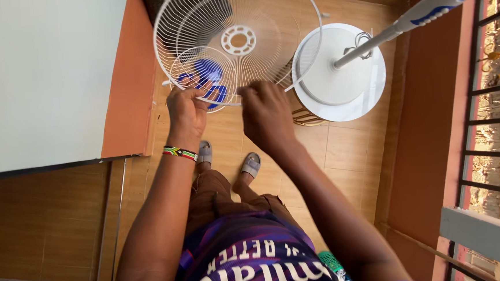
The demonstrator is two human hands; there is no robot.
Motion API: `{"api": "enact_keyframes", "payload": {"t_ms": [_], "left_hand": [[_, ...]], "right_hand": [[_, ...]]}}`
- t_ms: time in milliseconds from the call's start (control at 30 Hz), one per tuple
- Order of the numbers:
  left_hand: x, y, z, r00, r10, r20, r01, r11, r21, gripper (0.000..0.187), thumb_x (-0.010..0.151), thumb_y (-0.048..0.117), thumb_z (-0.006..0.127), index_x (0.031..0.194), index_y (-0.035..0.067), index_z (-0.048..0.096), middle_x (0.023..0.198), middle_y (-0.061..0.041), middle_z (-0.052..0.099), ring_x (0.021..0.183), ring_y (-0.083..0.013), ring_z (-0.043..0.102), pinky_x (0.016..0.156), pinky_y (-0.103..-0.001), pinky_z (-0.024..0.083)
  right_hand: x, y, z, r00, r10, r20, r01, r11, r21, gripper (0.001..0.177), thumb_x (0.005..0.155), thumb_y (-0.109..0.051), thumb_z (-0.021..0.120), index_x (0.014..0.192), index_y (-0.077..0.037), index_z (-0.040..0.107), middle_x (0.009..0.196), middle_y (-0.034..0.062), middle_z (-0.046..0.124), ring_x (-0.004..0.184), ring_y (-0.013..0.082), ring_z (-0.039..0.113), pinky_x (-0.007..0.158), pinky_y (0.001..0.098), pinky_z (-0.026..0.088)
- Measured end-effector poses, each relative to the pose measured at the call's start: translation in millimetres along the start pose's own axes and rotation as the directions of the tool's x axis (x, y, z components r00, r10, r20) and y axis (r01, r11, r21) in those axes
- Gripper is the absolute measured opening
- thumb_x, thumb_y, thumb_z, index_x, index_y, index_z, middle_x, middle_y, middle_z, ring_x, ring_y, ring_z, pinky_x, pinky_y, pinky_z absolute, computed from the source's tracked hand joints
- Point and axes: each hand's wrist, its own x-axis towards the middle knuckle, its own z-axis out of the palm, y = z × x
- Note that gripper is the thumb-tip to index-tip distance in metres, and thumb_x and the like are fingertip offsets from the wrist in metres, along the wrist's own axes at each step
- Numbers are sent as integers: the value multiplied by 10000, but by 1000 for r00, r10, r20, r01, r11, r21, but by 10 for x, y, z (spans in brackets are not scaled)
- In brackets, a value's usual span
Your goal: The person disassembles a standing electric fan by removing the front grille, the fan blades, and the rear grille, then detaches the motor housing from the stand. The power cord is unwrapped and a small tool kit is briefly handled. The fan remains disassembled at the end.
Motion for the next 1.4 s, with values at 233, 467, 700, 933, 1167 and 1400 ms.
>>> {"api": "enact_keyframes", "payload": {"t_ms": [233, 467, 700, 933, 1167, 1400], "left_hand": [[298, -336, -170, 995, 87, -39, -92, 980, -174, 778, 798, -210, 395, 1469, 182, 357, 1612, -108, 383, 1477, -383, 417, 1138, -631, 438], [1040, -689, -1166, 997, 54, 45, -39, 955, -295, 796, 860, -250, 422, 1529, 179, 397, 1640, -111, 399, 1481, -394, 437, 1176, -608, 398], [1929, -1570, -3099, 978, -142, -153, 104, 967, -234, 727, 926, -184, 435, 1533, 215, 393, 1604, -92, 409, 1390, -349, 487, 1119, -679, 385], [2778, -2553, -4794, 933, -217, -286, 164, 967, -197, 818, 825, -231, 340, 1512, 212, 381, 1397, -50, 541, 1332, -302, 525, 1077, -706, 378], [3387, -2941, -5403, 911, -249, -328, 211, 966, -147, 809, 898, -200, 366, 1544, 288, 360, 1409, -87, 440, 1350, -327, 490, 1099, -744, 400], [3501, -3024, -5389, 854, -241, -460, 239, 969, -65, 463, 1012, 3, 478, 1456, 124, 426, 1351, -129, 550, 1256, -368, 588, 1044, -629, 525]], "right_hand": [[-13, 345, 1011, 334, 685, 648, -561, -408, 720, 212, 1028, -135, 563, 1166, -32, 440, 1074, 192, 663, 895, 316, 734, 778, 444, 639], [-143, 922, 2528, 334, 719, 610, -566, -365, 739, 515, 940, 25, 448, 1406, -172, 349, 1249, 137, 615, 1040, 311, 703, 750, 449, 644], [-993, 1556, 4407, 268, 670, 693, -617, -433, 657, 648, 934, 106, 405, 1478, -225, 284, 1393, 213, 569, 1059, 369, 709, 757, 421, 630], [-1851, 2226, 6124, 137, 614, 777, -596, -575, 560, 631, 938, 120, 381, 1451, -230, 270, 1392, 242, 521, 1033, 390, 691, 826, 454, 633], [-2077, 2608, 6977, 107, 597, 795, -554, -628, 546, 633, 928, 158, 368, 1450, -187, 270, 1336, 247, 524, 1140, 333, 620, 910, 527, 627], [-1969, 2641, 7005, 36, 580, 814, -584, -649, 488, 630, 921, 127, 388, 1436, -190, 211, 1359, 177, 462, 1151, 350, 597, 926, 563, 596]]}}
